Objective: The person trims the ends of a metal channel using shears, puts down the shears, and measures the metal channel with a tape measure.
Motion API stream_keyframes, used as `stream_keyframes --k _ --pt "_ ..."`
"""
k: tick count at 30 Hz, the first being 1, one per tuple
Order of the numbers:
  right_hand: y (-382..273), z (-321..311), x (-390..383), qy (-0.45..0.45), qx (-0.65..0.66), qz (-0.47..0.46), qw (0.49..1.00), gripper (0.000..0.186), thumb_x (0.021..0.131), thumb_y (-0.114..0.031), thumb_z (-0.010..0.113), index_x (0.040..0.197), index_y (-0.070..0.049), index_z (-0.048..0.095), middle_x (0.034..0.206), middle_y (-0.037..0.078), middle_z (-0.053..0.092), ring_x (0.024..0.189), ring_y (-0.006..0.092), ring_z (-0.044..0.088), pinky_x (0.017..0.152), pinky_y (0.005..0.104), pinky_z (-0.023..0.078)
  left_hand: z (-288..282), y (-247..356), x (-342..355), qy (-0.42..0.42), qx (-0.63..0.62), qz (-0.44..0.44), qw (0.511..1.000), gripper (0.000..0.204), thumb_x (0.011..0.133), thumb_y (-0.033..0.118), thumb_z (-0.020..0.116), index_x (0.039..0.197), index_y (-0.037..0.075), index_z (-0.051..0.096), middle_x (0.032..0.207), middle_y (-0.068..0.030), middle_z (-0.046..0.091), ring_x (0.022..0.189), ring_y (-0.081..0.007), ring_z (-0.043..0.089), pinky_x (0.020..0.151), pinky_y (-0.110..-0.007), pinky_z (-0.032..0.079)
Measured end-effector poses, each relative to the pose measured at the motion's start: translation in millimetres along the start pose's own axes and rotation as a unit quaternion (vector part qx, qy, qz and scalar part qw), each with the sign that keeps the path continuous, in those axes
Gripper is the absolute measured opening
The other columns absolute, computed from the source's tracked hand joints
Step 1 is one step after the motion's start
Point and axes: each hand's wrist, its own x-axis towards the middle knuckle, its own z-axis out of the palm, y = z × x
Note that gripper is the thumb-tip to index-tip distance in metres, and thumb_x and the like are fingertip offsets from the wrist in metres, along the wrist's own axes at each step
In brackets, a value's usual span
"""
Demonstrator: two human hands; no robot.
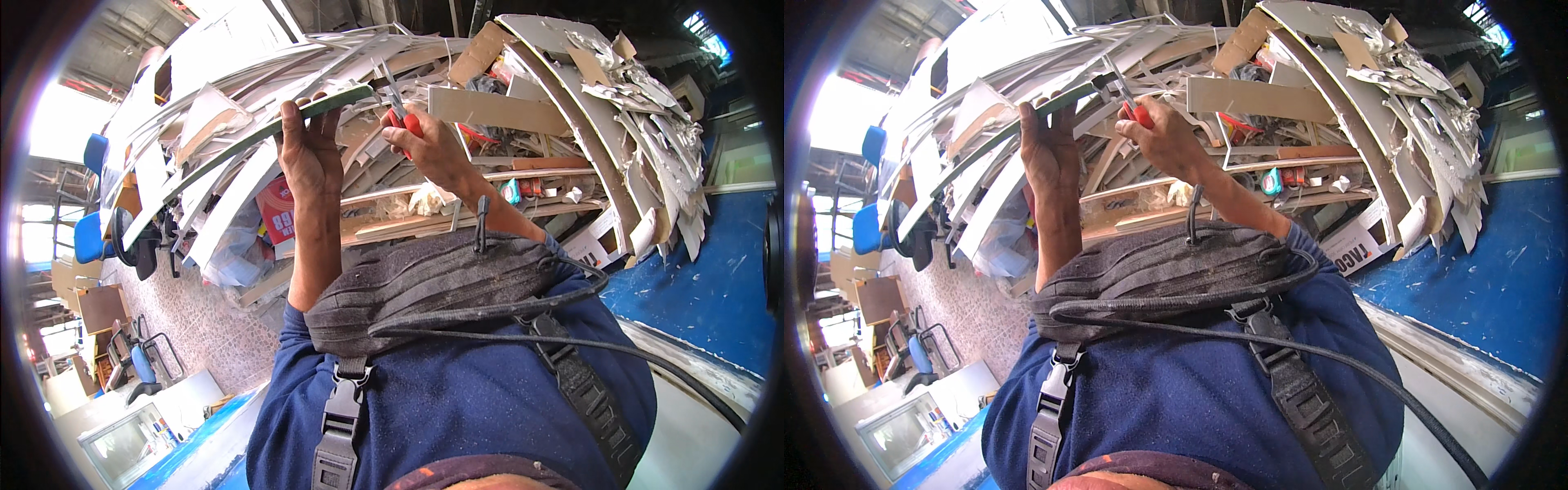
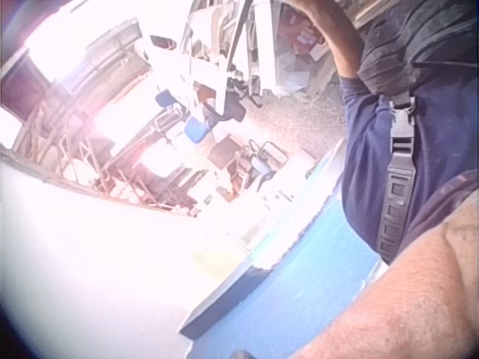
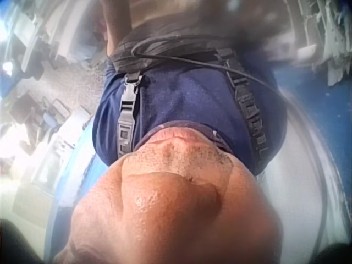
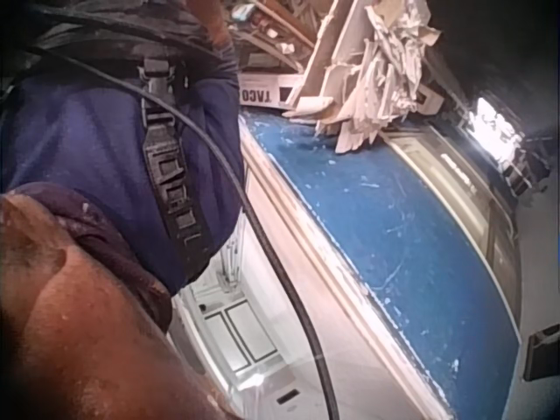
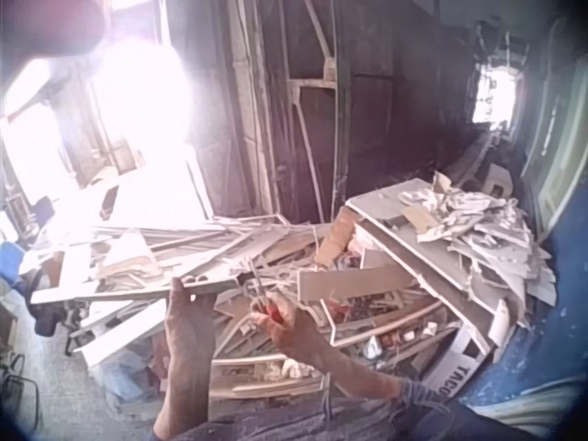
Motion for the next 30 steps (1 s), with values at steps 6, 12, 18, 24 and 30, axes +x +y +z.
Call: stream_keyframes --k 6,12,18,24,30 --pt "8 -1 4 0.009 -0.005 -0.035 0.999 0.023 0.096 -0.021 0.063 0.107 -0.001 0.061 0.083 0.004 0.062 0.076 0.0106 0.059 0.073 0.026 0.05 2 -1 -1 -0.001 0.007 0.005 1.0 0.023 0.102 0.025 0.058 0.108 0.004 0.061 0.108 -0.0118 0.066 0.109 -0.0284 0.066 0.104 -0.049 0.052" --pt "5 -3 3 0.016 -0.091 -0.011 0.996 0.024 0.098 -0.026 0.064 0.106 -0.003 0.062 0.079 0.001 0.061 0.07 0.0086 0.058 0.067 0.0241 0.049 -1 -4 1 -0.012 0.005 0.002 1.0 0.022 0.1 0.025 0.062 0.107 0.005 0.062 0.105 -0.0096 0.067 0.108 -0.0279 0.066 0.101 -0.049 0.054" --pt "12 0 4 0.028 -0.031 -0.023 0.999 0.028 0.099 -0.031 0.063 0.105 -0.004 0.062 0.078 0.001 0.061 0.07 0.0078 0.059 0.065 0.0237 0.049 4 -9 1 -0.017 -0.012 -0.012 1.0 0.023 0.099 0.026 0.064 0.105 0.004 0.064 0.102 -0.0075 0.069 0.106 -0.0258 0.067 0.098 -0.048 0.057" --pt "6 0 5 0.028 -0.007 -0.005 1.0 0.039 0.093 -0.041 0.064 0.105 -0.003 0.065 0.092 0.015 0.066 0.085 0.0255 0.064 0.081 0.0375 0.05 1 -10 4 -0.024 -0.014 -0.01 1.0 0.024 0.1 0.027 0.063 0.105 0.004 0.065 0.103 -0.0076 0.069 0.107 -0.0248 0.067 0.098 -0.048 0.056" --pt "9 -1 7 0.041 -0.02 0.008 0.999 0.042 0.093 -0.042 0.065 0.108 -0.003 0.064 0.095 0.015 0.068 0.089 0.0264 0.066 0.083 0.0371 0.051 4 -13 5 -0.031 -0.005 -0.005 1.0 0.023 0.1 0.027 0.063 0.106 0.005 0.065 0.104 -0.0076 0.069 0.108 -0.0245 0.067 0.099 -0.047 0.056"
